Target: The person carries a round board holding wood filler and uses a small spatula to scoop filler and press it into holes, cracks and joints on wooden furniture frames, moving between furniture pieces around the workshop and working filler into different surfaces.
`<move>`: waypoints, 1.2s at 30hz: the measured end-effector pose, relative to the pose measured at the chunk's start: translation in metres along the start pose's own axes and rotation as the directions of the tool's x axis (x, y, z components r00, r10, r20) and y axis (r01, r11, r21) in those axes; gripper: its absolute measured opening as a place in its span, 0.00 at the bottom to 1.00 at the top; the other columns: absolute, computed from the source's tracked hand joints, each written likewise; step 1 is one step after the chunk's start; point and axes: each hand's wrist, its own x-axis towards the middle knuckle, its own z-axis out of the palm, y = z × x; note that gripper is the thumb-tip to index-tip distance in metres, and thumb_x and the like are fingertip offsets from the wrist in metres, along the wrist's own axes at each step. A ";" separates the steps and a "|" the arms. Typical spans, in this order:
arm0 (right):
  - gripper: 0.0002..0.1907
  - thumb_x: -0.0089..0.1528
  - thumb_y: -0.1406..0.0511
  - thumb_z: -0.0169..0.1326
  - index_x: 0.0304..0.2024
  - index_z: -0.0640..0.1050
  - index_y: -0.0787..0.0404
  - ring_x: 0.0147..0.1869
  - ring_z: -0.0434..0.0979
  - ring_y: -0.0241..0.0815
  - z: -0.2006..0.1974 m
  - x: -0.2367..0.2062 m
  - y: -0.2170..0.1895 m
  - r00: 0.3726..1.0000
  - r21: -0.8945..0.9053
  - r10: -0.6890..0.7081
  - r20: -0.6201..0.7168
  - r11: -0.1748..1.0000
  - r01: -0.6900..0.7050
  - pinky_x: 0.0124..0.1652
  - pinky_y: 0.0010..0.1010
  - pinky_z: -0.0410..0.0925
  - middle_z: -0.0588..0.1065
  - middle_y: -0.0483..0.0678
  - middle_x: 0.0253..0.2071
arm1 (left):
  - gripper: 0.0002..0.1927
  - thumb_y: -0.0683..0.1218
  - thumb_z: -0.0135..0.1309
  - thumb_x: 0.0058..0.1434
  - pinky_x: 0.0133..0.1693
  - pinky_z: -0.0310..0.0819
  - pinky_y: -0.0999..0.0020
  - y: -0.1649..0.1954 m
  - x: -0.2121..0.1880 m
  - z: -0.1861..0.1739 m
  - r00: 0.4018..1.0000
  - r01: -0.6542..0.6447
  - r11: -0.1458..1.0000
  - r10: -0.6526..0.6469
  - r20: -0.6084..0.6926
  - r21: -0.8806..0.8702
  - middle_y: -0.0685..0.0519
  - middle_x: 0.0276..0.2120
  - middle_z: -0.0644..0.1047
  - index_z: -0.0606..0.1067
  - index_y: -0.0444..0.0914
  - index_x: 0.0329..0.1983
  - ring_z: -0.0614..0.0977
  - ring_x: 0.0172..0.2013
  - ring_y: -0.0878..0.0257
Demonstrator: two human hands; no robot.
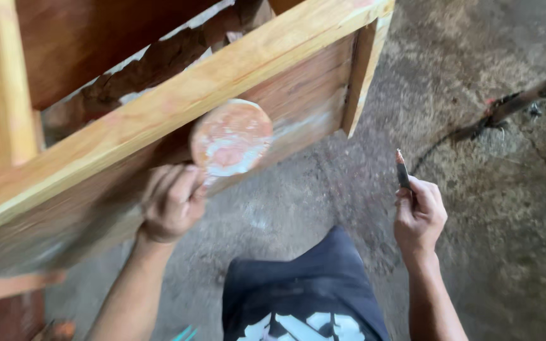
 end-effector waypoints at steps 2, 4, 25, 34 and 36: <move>0.11 0.69 0.78 0.53 0.52 0.78 0.67 0.39 0.75 0.34 0.022 0.023 0.011 0.996 0.057 -0.085 -0.029 0.995 0.086 0.39 0.24 0.69 0.74 0.50 0.43 | 0.15 0.41 0.57 0.71 0.39 0.78 0.51 -0.019 -0.007 0.019 0.994 -0.070 0.990 0.079 -0.070 0.126 0.41 0.41 0.78 0.70 0.31 0.56 0.82 0.36 0.43; 0.10 0.70 0.78 0.53 0.53 0.78 0.67 0.39 0.76 0.33 0.046 0.047 0.014 0.970 0.073 -0.232 -0.069 0.969 0.237 0.39 0.24 0.70 0.74 0.50 0.43 | 0.15 0.42 0.61 0.70 0.36 0.75 0.52 -0.033 -0.015 0.036 0.987 -0.107 0.970 0.130 -0.097 0.217 0.41 0.39 0.78 0.71 0.31 0.55 0.80 0.33 0.46; 0.16 0.70 0.76 0.51 0.60 0.77 0.66 0.36 0.83 0.35 0.170 0.132 -0.064 0.644 0.252 -0.605 -0.469 0.607 0.754 0.32 0.28 0.74 0.77 0.51 0.41 | 0.16 0.40 0.68 0.67 0.36 0.75 0.60 -0.050 -0.043 0.061 0.861 -0.173 0.881 0.352 -0.368 0.439 0.49 0.39 0.75 0.74 0.34 0.52 0.82 0.37 0.53; 0.20 0.67 0.79 0.51 0.61 0.79 0.67 0.38 0.81 0.42 0.156 0.145 -0.056 0.403 -0.113 -0.807 -0.433 0.492 0.863 0.36 0.32 0.74 0.76 0.54 0.43 | 0.13 0.38 0.66 0.68 0.36 0.76 0.64 -0.052 -0.042 0.062 0.858 -0.177 0.882 0.356 -0.370 0.437 0.51 0.40 0.75 0.74 0.35 0.50 0.82 0.37 0.58; 0.21 0.65 0.80 0.50 0.60 0.79 0.69 0.39 0.79 0.43 0.134 0.141 -0.043 0.285 -0.254 -0.855 -0.432 0.419 0.872 0.37 0.33 0.74 0.75 0.53 0.42 | 0.13 0.40 0.67 0.69 0.35 0.75 0.64 -0.052 -0.042 0.063 0.857 -0.177 0.872 0.364 -0.364 0.456 0.51 0.38 0.74 0.74 0.35 0.49 0.82 0.36 0.57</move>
